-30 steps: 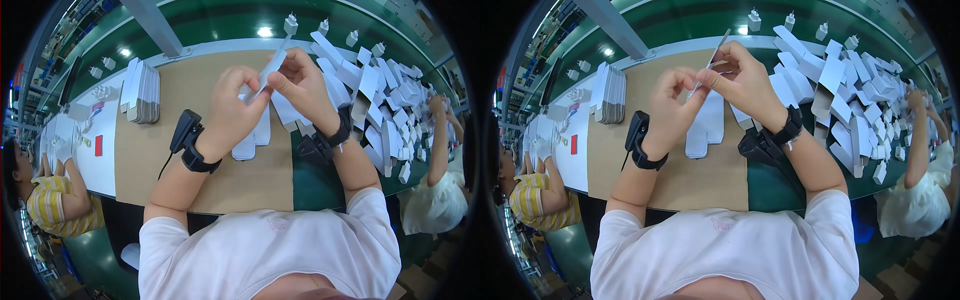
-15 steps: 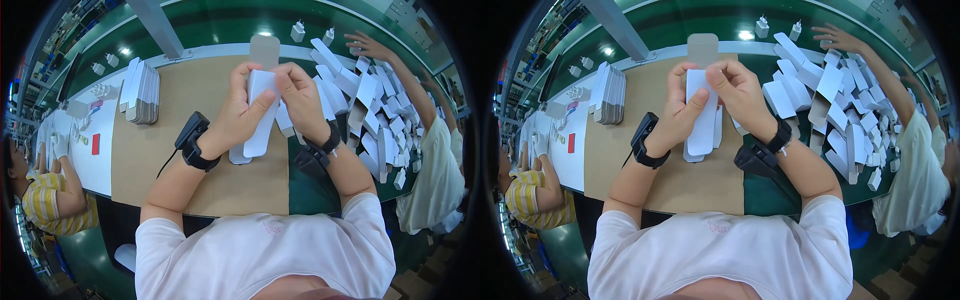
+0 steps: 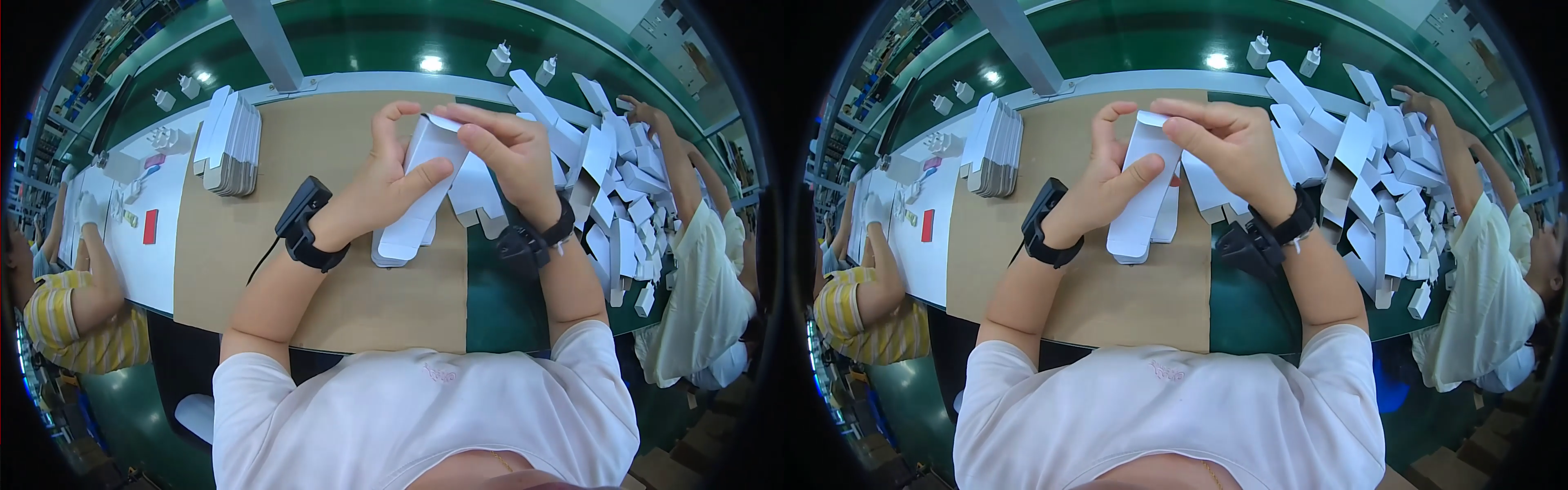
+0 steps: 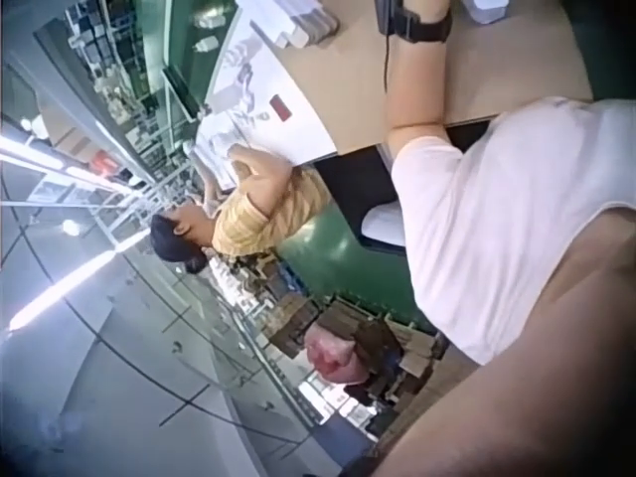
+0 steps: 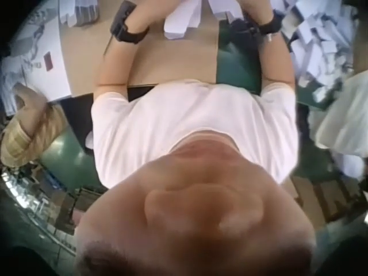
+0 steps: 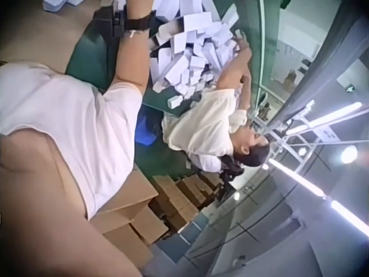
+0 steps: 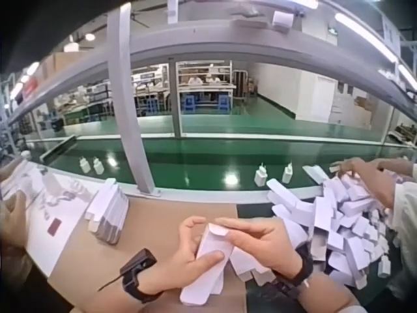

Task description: The person folds white cardboard boxes by hand, one at a time, and stacks them on the table. After folding several boxes, the person picks up a bundle of flat cardboard boxes and removes a thin plastic film from around them.

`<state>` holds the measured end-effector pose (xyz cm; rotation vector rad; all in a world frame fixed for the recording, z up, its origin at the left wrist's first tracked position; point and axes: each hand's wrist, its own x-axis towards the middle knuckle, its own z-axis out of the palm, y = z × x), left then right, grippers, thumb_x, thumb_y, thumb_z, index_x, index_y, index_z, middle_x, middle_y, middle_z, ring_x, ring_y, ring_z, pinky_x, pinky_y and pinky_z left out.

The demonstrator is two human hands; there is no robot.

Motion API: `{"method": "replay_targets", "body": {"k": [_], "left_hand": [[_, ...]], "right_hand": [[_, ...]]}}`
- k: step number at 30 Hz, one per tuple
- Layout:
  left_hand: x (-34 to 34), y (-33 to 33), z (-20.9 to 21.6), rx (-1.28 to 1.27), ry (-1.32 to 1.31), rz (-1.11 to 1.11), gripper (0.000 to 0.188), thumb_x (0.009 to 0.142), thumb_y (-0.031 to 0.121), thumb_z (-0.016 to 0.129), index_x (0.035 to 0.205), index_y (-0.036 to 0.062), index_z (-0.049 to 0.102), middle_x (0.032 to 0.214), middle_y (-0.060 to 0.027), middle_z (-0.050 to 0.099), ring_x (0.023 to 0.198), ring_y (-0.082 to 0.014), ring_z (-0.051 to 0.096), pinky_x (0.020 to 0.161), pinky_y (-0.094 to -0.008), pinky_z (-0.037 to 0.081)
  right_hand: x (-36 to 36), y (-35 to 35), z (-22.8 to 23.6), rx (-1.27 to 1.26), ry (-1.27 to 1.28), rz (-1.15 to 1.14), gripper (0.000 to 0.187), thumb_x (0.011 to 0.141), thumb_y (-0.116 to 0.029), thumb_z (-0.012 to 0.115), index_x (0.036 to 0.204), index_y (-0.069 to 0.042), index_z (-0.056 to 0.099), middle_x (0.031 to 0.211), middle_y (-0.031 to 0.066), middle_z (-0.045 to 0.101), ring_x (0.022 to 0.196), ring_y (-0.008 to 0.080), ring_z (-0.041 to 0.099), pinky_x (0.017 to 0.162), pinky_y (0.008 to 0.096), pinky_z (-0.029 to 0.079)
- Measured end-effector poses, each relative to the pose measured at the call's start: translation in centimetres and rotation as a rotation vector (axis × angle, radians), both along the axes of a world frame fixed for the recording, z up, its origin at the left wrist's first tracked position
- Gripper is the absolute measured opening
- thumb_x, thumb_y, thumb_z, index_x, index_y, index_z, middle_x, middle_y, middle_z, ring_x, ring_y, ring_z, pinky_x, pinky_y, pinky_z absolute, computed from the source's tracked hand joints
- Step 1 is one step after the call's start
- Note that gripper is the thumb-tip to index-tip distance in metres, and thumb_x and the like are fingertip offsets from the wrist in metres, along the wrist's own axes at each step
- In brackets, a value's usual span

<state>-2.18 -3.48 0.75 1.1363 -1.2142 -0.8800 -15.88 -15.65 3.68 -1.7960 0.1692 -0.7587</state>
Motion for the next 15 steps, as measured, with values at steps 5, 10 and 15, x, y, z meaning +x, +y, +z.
{"method": "replay_targets", "body": {"k": [5, 10, 15], "left_hand": [[-0.1, 0.1, 0.3, -0.025, -0.115, 0.036, 0.072, 0.084, 0.035, 0.06, 0.126, 0.0038, 0.011, 0.09, -0.0152, 0.057, 0.082, -0.0183, 0.058, 0.07, -0.0276, 0.046], [-0.1, 0.2, 0.8, -0.003, -0.086, 0.043, 0.07, 0.085, 0.033, 0.059, 0.127, 0.0046, 0.01, 0.091, -0.0158, 0.056, 0.082, -0.0174, 0.057, 0.07, -0.0273, 0.045], [-0.4, 0.0, 0.1, 0.029, -0.122, 0.048, 0.066, 0.086, 0.038, 0.057, 0.126, 0.0036, 0.016, 0.09, -0.0163, 0.057, 0.083, -0.0188, 0.057, 0.071, -0.0282, 0.045]], "right_hand": [[-0.2, -0.4, 0.6, 0.2, 0.059, 0.0, 0.022, 0.082, -0.007, 0.057, 0.102, 0.002, 0.064, 0.102, 0.0126, 0.064, 0.088, 0.0154, 0.06, 0.079, 0.0249, 0.047], [-0.1, -0.6, 0.3, 0.128, 0.027, 0.079, 0.02, 0.084, -0.009, 0.057, 0.098, 0.002, 0.065, 0.103, 0.014, 0.063, 0.088, 0.0163, 0.059, 0.081, 0.0263, 0.047], [0.0, -0.2, -0.5, 0.05, 0.115, 0.05, 0.016, 0.082, -0.011, 0.062, 0.091, 0.001, 0.065, 0.099, 0.0105, 0.065, 0.085, 0.0151, 0.059, 0.076, 0.0246, 0.047]]}}
